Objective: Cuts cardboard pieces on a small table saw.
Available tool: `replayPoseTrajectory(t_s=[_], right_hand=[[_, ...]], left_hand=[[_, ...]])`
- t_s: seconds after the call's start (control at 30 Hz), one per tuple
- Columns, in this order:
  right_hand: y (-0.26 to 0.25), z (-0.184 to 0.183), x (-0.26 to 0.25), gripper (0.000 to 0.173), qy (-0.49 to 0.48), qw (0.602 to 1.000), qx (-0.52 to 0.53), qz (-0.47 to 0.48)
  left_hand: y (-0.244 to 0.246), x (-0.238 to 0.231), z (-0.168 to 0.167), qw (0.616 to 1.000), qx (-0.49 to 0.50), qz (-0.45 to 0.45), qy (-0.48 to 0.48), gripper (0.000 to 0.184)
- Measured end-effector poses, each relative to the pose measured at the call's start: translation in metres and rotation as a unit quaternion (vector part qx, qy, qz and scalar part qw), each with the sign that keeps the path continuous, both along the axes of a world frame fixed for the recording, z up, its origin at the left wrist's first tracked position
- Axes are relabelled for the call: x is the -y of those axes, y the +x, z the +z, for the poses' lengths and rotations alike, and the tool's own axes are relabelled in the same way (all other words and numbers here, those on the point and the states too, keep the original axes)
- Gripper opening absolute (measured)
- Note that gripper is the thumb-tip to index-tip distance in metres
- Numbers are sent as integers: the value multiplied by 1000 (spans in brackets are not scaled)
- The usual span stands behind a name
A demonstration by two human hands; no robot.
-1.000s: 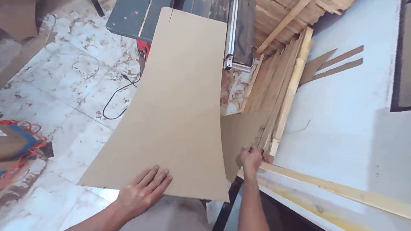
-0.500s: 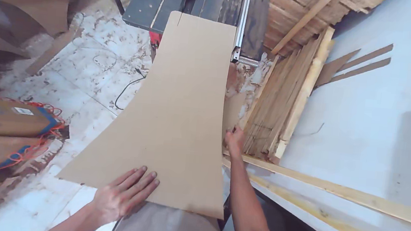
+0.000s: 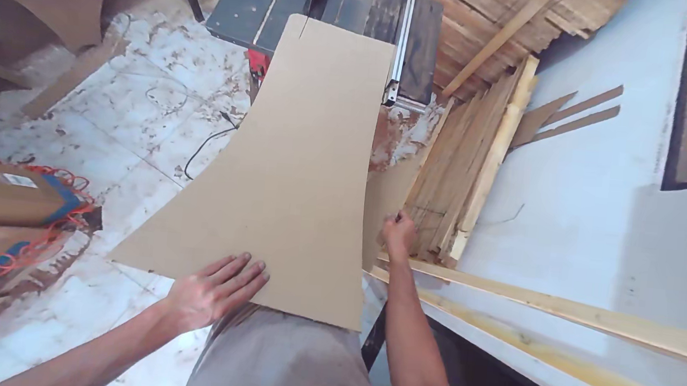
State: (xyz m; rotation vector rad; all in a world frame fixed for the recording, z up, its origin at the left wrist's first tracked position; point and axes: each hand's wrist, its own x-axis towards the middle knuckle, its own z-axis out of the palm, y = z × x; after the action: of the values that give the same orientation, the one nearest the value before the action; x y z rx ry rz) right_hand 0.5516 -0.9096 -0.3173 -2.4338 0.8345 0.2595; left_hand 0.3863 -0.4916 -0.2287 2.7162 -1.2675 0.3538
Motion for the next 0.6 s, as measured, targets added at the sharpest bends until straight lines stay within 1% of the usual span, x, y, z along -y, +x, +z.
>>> replayPoseTrajectory(t_s=[0.23,0.6], right_hand=[[2,3,-5,24,-11,1000,7,0],[5,1,2,26,1,1000,23,-8]], left_hand=[[16,9,4,1000,0,-3,2,38],[60,15,0,1000,5,-17,5,41]])
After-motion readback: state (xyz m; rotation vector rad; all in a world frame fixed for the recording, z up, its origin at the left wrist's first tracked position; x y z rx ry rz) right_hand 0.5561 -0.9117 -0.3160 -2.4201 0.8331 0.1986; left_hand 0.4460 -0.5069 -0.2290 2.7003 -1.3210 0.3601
